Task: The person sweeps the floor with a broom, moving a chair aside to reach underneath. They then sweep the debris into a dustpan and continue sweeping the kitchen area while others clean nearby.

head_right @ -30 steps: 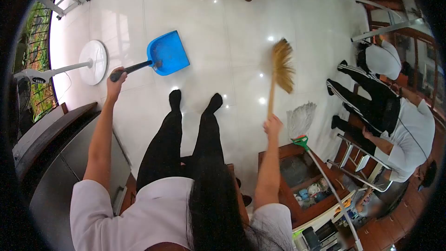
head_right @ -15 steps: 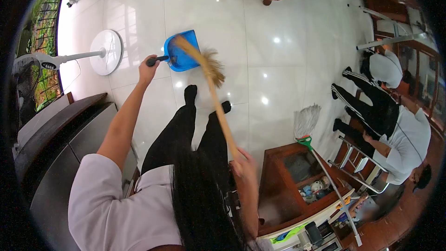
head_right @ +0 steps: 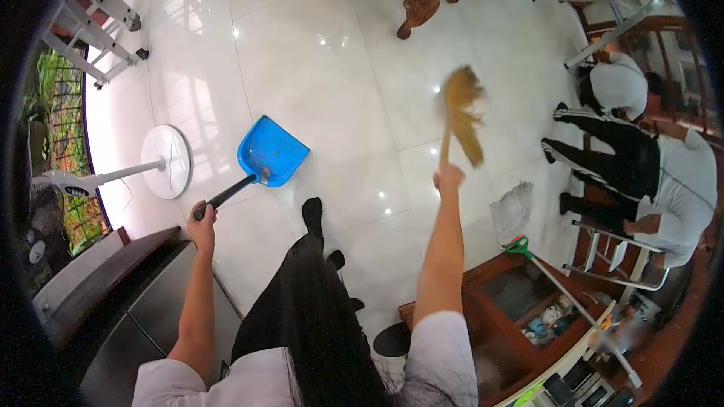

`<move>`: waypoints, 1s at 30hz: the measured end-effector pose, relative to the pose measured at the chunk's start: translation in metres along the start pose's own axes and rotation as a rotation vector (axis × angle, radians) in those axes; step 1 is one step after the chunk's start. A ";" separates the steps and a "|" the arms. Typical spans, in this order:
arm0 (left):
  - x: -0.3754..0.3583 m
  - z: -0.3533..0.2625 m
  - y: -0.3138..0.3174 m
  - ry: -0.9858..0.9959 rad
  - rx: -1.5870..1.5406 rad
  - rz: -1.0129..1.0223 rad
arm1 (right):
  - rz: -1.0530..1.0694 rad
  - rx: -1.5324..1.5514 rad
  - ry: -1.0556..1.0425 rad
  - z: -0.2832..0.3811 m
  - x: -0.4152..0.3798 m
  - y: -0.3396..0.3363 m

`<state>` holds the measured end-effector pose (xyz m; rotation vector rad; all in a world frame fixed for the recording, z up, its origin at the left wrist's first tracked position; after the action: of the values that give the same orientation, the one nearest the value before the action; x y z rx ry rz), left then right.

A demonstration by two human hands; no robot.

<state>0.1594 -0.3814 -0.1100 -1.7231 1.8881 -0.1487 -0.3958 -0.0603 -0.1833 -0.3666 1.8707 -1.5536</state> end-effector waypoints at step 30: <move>0.012 -0.002 -0.007 0.021 0.052 0.228 | 0.004 1.327 0.756 -0.078 -0.141 -0.014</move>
<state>0.1646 -0.3944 -0.1086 -1.4650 2.0615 -0.1264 -0.3451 0.0801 -0.1207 0.9102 0.8206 -2.7134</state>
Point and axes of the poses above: each hand's wrist, its own x-axis towards the middle knuckle, its own y-axis out of the palm, z = x × y, the point moved 6 cm from there along x, towards the middle knuckle, and after that the axes turned 3 degrees about y, right-handed, at the moved point
